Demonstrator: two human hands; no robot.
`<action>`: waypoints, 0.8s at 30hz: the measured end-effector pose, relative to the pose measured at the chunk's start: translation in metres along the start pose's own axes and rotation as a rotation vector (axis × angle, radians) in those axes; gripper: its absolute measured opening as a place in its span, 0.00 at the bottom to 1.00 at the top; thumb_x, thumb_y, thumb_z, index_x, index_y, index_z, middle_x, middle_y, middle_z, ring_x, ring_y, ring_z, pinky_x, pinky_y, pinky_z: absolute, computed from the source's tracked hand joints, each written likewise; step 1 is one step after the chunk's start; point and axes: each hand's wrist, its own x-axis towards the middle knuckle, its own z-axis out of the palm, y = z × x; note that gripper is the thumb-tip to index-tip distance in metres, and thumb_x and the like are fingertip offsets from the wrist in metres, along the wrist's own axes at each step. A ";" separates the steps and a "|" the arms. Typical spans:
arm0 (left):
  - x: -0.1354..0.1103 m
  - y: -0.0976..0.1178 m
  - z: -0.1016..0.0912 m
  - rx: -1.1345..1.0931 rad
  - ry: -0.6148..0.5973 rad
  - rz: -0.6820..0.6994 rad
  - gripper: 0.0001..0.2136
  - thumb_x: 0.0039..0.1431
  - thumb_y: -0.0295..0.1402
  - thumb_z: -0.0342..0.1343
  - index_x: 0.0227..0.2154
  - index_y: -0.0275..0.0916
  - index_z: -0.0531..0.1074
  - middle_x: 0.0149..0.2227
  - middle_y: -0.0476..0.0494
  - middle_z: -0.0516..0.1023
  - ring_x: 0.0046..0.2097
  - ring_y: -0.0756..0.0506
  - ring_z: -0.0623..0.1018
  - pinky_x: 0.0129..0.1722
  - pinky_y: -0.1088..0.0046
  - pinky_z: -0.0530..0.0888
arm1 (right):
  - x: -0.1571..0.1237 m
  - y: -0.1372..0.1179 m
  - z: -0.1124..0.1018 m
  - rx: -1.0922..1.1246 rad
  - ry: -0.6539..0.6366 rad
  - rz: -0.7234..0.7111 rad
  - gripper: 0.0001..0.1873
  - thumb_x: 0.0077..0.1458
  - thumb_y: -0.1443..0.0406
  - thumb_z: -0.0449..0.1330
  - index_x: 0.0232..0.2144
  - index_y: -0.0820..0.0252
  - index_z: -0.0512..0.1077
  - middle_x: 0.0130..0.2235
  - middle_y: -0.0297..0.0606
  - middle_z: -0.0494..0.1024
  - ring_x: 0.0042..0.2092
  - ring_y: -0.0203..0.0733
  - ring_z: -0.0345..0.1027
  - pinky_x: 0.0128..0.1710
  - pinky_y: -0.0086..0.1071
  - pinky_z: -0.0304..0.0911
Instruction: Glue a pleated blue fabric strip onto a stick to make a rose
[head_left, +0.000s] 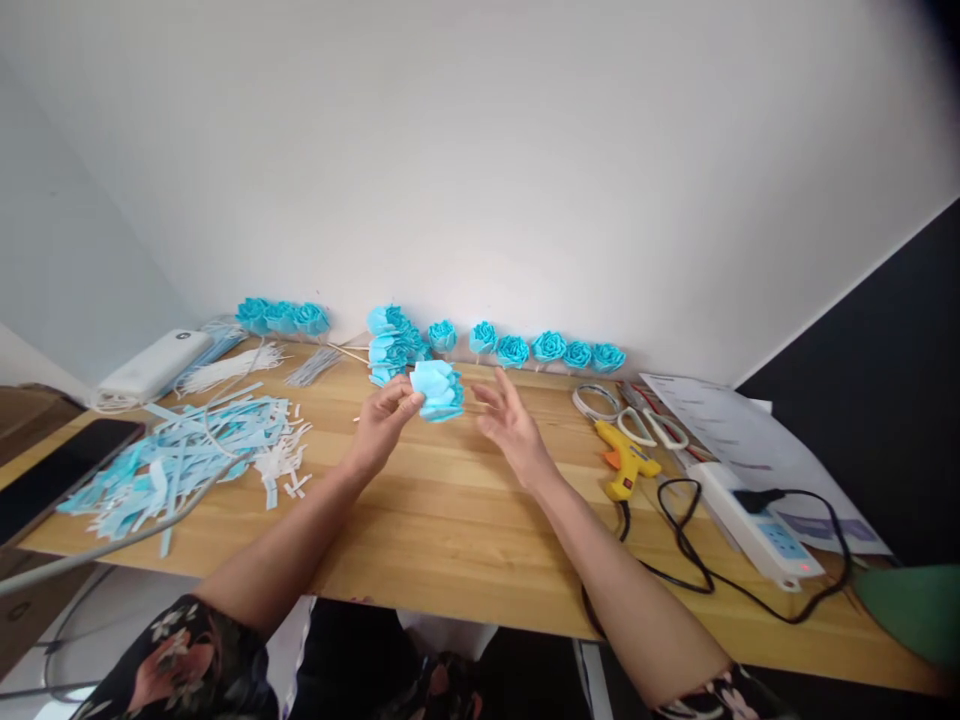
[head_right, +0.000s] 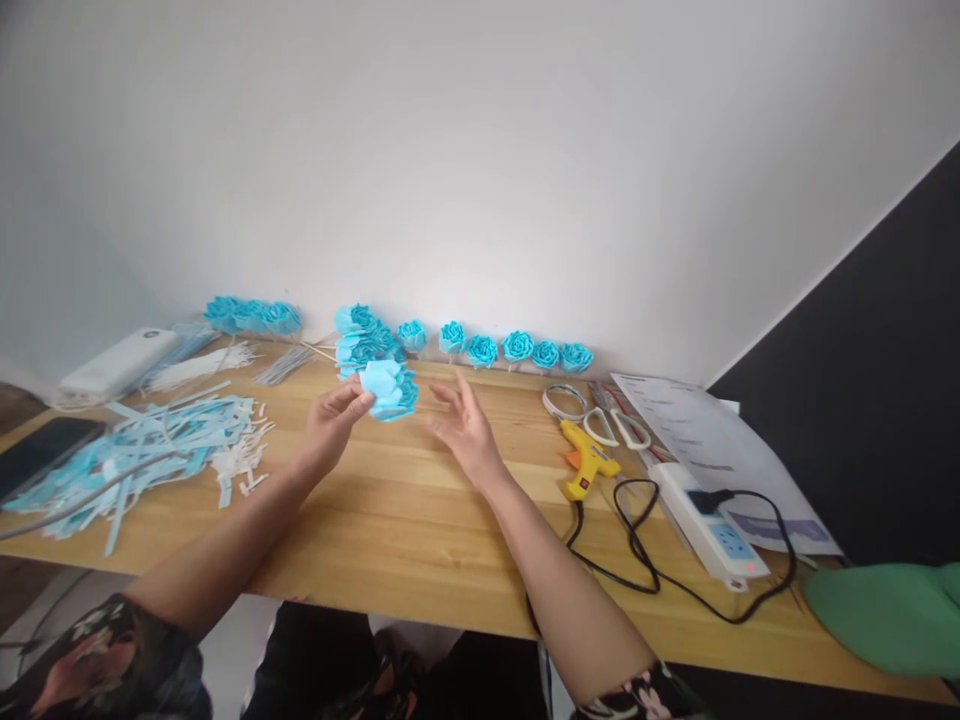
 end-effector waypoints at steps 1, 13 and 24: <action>-0.001 0.001 0.001 -0.068 -0.032 -0.011 0.17 0.59 0.46 0.57 0.24 0.37 0.70 0.34 0.45 0.73 0.40 0.46 0.71 0.46 0.69 0.69 | -0.001 0.000 0.003 -0.016 -0.060 -0.039 0.51 0.49 0.54 0.69 0.68 0.48 0.48 0.62 0.44 0.69 0.64 0.49 0.60 0.63 0.48 0.55; -0.015 0.000 0.019 -0.388 -0.277 -0.158 0.20 0.54 0.51 0.62 0.26 0.36 0.75 0.30 0.44 0.73 0.36 0.46 0.73 0.38 0.69 0.71 | -0.019 -0.020 0.025 -0.151 -0.178 -0.306 0.56 0.45 0.59 0.72 0.68 0.40 0.45 0.68 0.42 0.57 0.67 0.52 0.54 0.63 0.49 0.57; -0.009 -0.017 0.024 0.153 -0.224 0.114 0.10 0.59 0.35 0.57 0.42 0.38 0.74 0.46 0.38 0.77 0.51 0.40 0.74 0.55 0.61 0.68 | -0.020 -0.020 0.021 -0.228 0.052 -0.244 0.41 0.46 0.59 0.71 0.60 0.51 0.61 0.57 0.45 0.70 0.55 0.49 0.69 0.56 0.42 0.66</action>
